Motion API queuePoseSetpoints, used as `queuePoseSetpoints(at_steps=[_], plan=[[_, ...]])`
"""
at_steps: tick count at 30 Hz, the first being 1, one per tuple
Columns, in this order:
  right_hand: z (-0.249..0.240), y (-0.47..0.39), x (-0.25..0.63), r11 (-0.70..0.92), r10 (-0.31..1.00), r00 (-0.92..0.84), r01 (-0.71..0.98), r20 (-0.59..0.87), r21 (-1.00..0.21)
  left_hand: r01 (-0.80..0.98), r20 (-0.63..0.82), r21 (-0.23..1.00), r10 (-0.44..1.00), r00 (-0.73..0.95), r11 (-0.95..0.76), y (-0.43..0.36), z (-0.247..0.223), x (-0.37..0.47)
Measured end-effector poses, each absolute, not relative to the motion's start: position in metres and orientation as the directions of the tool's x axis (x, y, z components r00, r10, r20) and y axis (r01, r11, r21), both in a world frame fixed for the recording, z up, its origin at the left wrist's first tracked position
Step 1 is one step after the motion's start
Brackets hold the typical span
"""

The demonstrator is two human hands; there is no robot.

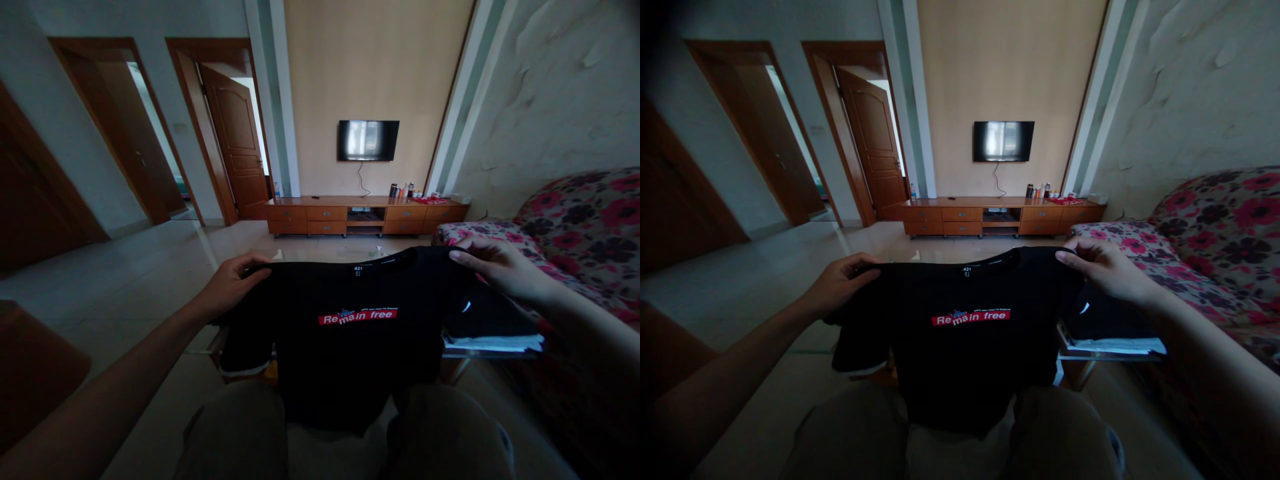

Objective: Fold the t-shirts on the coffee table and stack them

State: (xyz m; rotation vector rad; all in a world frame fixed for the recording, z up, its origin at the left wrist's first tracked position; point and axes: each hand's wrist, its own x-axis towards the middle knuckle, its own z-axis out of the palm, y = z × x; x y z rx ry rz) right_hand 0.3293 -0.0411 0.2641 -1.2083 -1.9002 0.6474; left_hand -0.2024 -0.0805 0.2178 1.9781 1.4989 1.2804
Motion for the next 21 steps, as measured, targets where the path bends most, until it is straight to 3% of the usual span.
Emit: queuePoseSetpoints(at_steps=[6, 15, 21], plan=[[0.261, -0.039, 0.328, 0.391, 0.917, -0.248, 0.415, 0.311, -0.822, 0.569, 0.450, 0.753, 0.890, -0.079, -0.330, -0.079, 0.214, -0.206], [0.261, -0.040, 0.341, 0.505, 0.863, -0.306, 0.563, 0.402, -0.654, 0.740, 0.494, 0.586, 0.870, -0.004, -0.329, -0.081, 0.221, -0.219], [0.266, -0.046, 0.336, 0.495, 0.869, -0.362, 0.603, 0.338, -0.625, 0.719, 0.302, 0.636, 0.948, 0.103, -0.281, -0.079, 0.221, -0.231]])
